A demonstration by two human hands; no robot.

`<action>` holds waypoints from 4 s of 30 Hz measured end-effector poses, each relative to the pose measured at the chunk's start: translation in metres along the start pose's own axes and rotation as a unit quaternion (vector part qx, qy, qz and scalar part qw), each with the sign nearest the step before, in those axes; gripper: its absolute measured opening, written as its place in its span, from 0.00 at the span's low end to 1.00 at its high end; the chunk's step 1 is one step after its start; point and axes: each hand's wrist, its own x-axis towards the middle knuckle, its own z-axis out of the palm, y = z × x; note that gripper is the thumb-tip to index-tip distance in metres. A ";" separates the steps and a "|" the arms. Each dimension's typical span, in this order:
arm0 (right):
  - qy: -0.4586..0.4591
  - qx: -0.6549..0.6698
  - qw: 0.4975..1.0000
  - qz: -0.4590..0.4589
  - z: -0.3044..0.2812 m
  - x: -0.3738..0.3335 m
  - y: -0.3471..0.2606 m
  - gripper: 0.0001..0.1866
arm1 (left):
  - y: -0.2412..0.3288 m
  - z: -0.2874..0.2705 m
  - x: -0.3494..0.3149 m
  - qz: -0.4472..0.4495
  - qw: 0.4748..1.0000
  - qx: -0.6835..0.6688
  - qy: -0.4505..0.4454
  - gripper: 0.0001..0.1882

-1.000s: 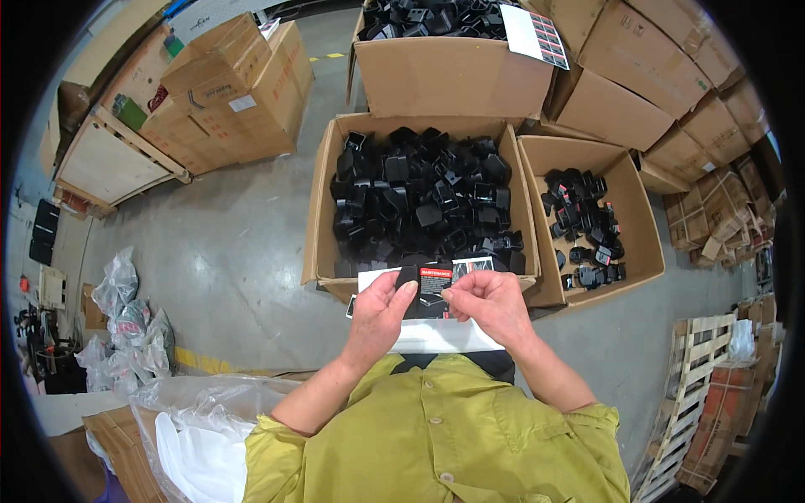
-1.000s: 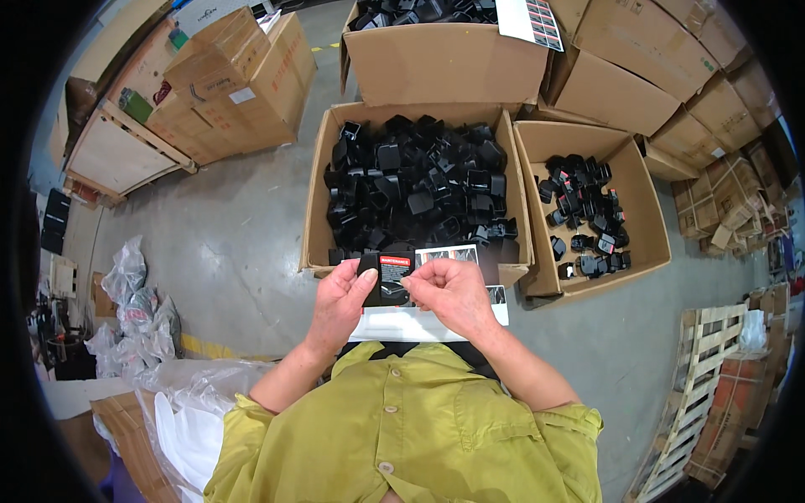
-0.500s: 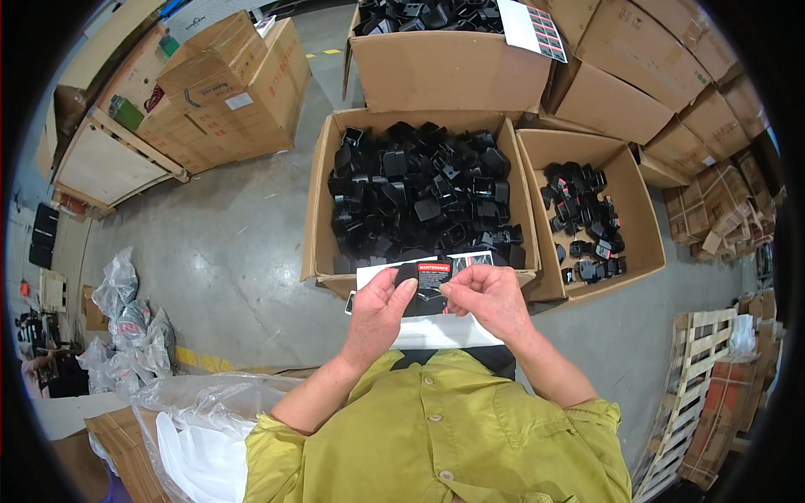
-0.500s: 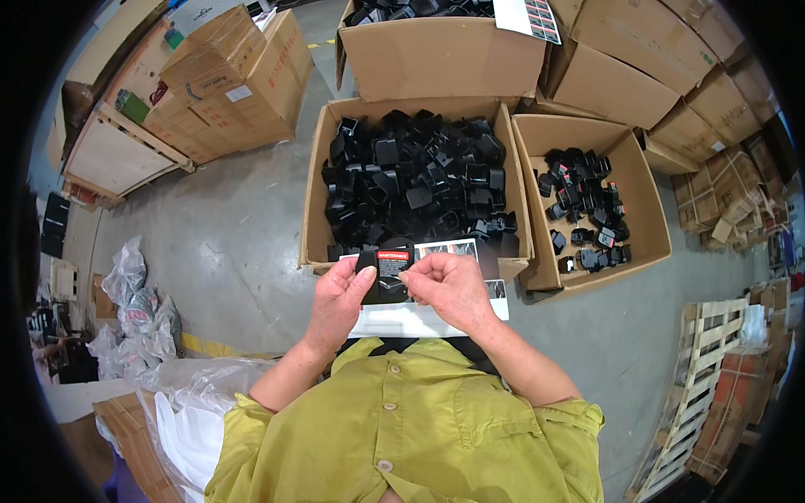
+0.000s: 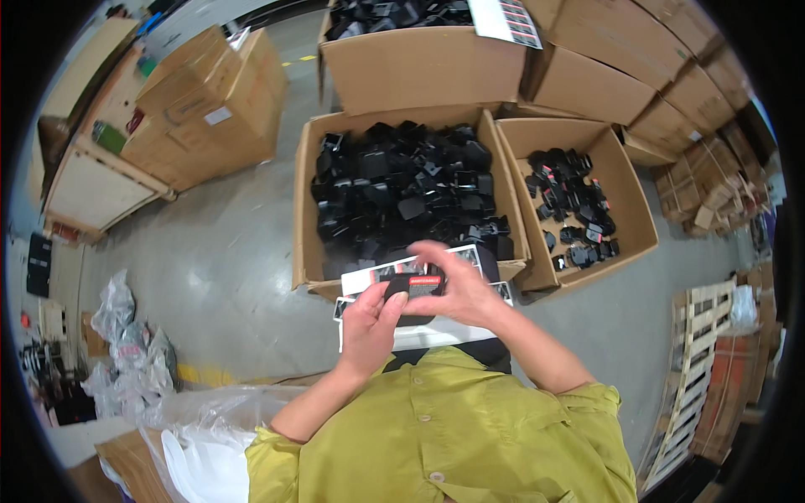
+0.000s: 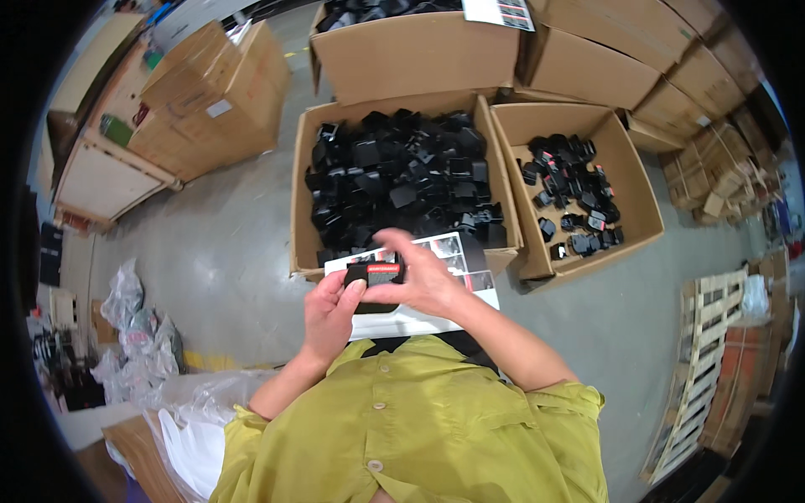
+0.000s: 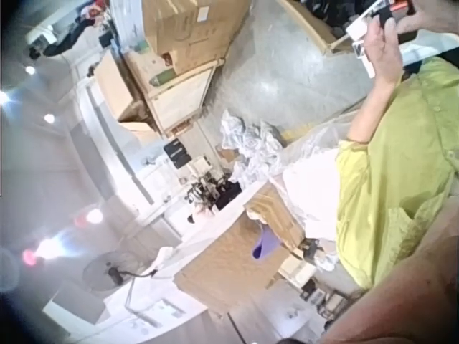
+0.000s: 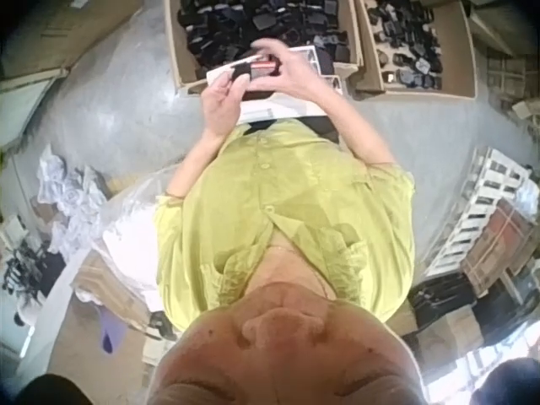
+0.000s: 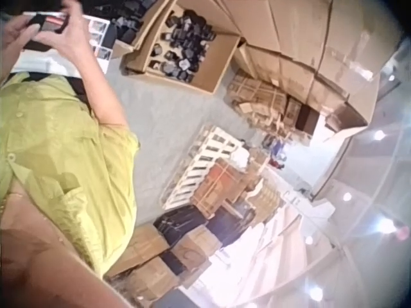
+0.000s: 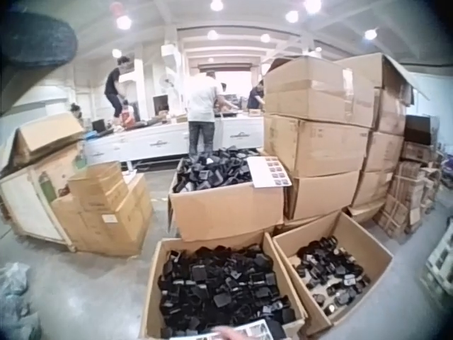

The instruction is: Applying small stickers to black plastic components in a manufacturing setting.

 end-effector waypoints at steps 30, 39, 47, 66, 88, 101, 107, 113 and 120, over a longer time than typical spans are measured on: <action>-0.023 0.003 0.994 0.104 -0.037 -0.016 0.104 0.23 | -0.060 -0.067 0.001 -0.122 0.961 0.245 0.042 0.21; -0.182 -0.163 0.965 0.092 0.010 -0.014 0.096 0.15 | -0.055 -0.063 -0.001 -0.085 0.959 0.267 0.033 0.19; -0.083 0.025 0.994 0.060 0.001 -0.029 0.086 0.06 | -0.045 -0.060 -0.003 -0.075 0.978 0.194 0.027 0.24; -0.080 -0.077 0.993 -0.044 0.029 -0.027 0.031 0.08 | -0.042 -0.027 -0.020 -0.257 0.958 -0.068 -0.108 0.18; 0.110 0.097 0.978 0.147 -0.001 -0.029 0.070 0.07 | -0.001 -0.072 -0.050 -0.471 0.860 0.100 -0.170 0.15; 0.023 -0.175 0.973 -0.146 0.037 -0.024 0.018 0.09 | -0.054 -0.012 0.003 -0.184 0.959 -0.214 -0.022 0.08; 0.080 0.013 0.995 0.062 0.006 -0.004 0.037 0.05 | -0.044 -0.012 0.015 -0.226 0.966 -0.126 -0.023 0.01; 0.008 0.051 0.997 0.058 0.005 0.007 0.050 0.04 | -0.063 -0.010 0.009 -0.179 0.982 0.062 -0.019 0.19; 0.261 0.022 0.961 0.088 -0.079 0.045 0.176 0.08 | -0.046 -0.022 0.020 0.111 0.838 0.477 -0.243 0.38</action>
